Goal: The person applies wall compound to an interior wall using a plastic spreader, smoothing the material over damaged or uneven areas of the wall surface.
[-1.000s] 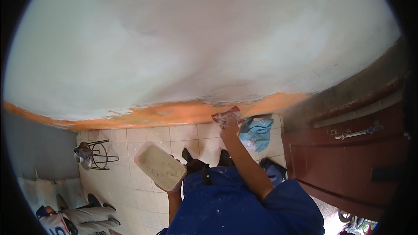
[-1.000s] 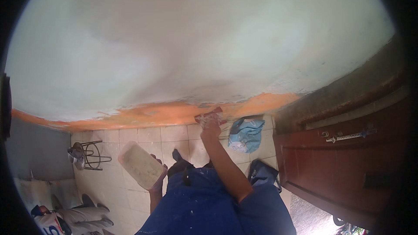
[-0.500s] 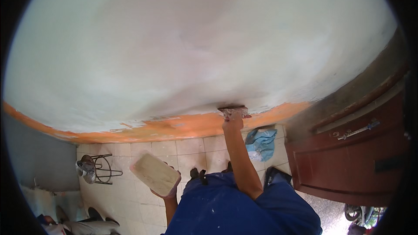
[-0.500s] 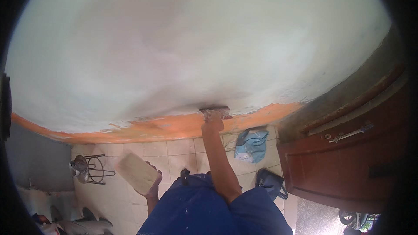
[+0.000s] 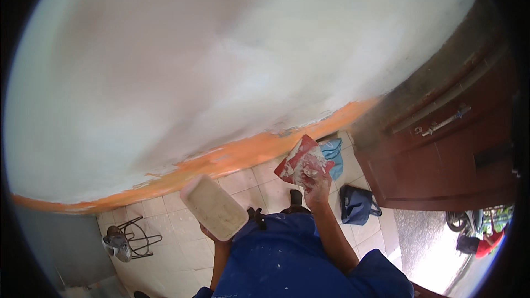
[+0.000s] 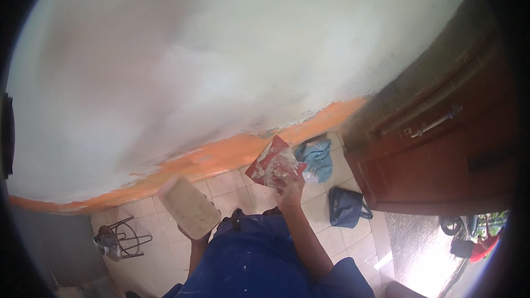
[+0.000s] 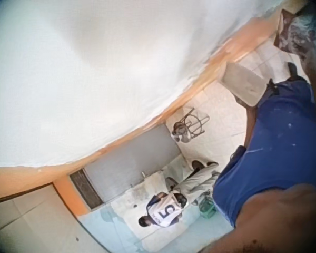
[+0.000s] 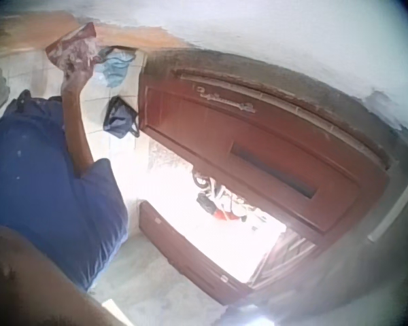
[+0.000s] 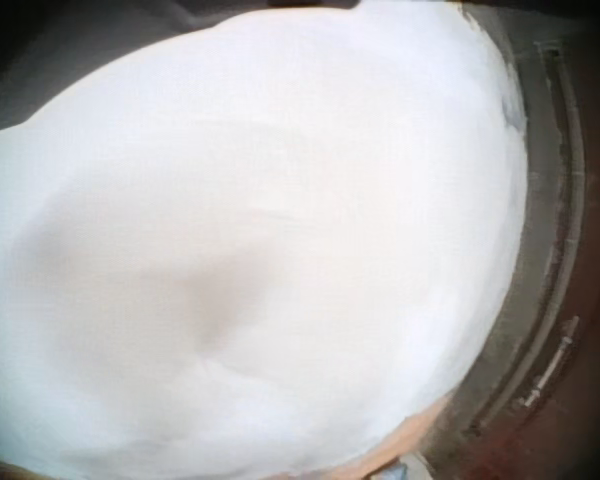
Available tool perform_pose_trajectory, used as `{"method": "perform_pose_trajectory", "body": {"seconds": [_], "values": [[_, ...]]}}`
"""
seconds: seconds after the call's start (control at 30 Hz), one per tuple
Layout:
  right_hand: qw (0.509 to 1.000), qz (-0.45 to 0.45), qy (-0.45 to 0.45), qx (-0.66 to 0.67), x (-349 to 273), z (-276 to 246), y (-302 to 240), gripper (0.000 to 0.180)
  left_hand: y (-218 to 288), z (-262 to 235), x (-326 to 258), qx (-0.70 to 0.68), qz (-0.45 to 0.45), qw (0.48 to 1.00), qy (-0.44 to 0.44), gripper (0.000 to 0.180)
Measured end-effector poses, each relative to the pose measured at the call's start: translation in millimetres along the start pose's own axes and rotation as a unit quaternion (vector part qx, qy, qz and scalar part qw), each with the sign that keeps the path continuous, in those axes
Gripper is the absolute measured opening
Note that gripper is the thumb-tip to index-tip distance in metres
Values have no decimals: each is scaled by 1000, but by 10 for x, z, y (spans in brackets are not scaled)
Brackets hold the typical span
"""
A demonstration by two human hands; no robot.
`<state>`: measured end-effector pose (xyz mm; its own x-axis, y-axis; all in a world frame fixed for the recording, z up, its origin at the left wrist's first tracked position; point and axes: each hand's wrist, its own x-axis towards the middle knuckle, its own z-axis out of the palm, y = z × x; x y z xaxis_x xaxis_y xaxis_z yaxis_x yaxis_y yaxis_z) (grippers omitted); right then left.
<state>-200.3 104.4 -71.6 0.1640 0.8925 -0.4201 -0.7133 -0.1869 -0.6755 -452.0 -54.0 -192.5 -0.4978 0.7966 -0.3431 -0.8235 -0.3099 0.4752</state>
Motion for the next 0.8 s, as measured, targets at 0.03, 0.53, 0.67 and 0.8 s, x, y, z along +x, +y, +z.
{"method": "perform_pose_trajectory", "body": {"seconds": [0.03, 0.53, 0.67, 0.8], "values": [[1000, -10, -12, -22, -18, -5, -2, 21, -35, 87, 20, 7, -3, 1000, -7, 62], [971, 139, -157, -115, -31, 109, -386, 25, -500, 447, 8, 132, 55, 990, -18, 43], [949, 87, -235, -190, -372, 537, -784, 29, -433, 1035, -158, 55, -46, 996, -53, 59], [893, 1, -295, -339, -570, 754, -842, 28, -349, 1439, -328, 34, 1, 997, -66, 54]]}}
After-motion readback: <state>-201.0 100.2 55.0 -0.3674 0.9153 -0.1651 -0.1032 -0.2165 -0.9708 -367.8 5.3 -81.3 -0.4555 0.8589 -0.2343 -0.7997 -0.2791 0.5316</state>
